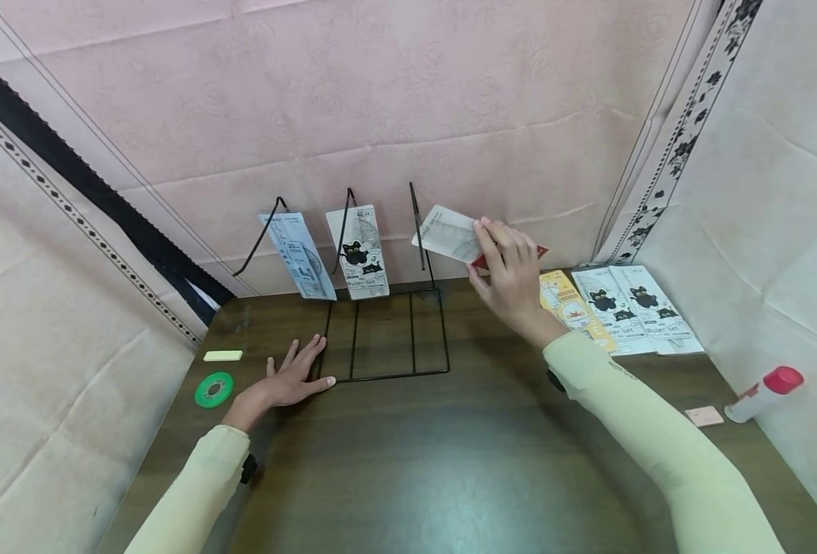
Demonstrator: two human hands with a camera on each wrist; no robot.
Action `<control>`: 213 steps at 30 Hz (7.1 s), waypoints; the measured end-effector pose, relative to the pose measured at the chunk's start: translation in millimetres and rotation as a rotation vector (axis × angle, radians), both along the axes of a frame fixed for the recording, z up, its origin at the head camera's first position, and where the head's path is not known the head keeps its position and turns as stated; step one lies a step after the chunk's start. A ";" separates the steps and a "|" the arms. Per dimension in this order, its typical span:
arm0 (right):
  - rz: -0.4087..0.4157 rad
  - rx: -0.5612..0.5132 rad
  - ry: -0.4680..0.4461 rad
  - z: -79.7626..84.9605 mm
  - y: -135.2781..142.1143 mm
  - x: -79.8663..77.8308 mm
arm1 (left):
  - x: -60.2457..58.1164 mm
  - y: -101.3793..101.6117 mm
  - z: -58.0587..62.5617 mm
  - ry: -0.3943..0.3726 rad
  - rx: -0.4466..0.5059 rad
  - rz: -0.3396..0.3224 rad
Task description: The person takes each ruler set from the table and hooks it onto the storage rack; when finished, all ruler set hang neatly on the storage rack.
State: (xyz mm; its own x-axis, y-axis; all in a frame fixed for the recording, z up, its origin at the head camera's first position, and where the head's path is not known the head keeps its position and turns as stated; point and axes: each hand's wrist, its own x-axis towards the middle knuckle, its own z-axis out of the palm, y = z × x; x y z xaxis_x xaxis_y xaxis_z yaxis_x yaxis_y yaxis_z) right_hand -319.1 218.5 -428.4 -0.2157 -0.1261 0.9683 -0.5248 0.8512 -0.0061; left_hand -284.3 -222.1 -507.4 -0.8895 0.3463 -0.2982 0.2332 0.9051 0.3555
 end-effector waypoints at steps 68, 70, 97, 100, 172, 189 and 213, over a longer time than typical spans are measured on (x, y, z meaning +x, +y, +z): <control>-0.159 -0.387 -0.457 -38.6 -62.8 -42.0 | 0.0 -1.2 -3.5 0.005 0.025 -0.012; -0.166 -0.380 -0.438 -40.4 -53.9 -41.7 | -1.2 -1.7 -4.0 0.006 0.020 -0.014; -0.349 -0.162 -0.961 -73.0 112.8 -21.0 | 2.1 -2.4 -6.5 -0.017 0.033 -0.009; -0.371 -0.117 -1.060 -76.7 127.8 -12.9 | 2.5 -2.3 -7.9 -0.023 0.036 -0.010; -0.296 0.030 -1.381 -52.0 120.0 22.8 | 1.3 -3.6 -1.7 0.009 0.005 -0.023; -0.207 -0.008 -0.880 -41.9 83.7 40.6 | 0.6 -3.6 -4.4 0.007 0.006 -0.017; -0.058 0.158 -0.512 -38.7 -3.1 61.3 | -3.2 -6.7 -10.5 0.006 0.035 -0.021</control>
State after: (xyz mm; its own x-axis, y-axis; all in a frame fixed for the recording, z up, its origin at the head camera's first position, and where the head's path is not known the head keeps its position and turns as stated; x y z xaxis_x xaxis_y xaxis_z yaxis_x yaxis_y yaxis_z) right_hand -257.8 215.5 -467.1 -0.6659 -0.2359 0.7077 -0.4407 0.8899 -0.1180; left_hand -287.5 -228.8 -517.8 -0.8838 0.3749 -0.2799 0.2543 0.8871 0.3853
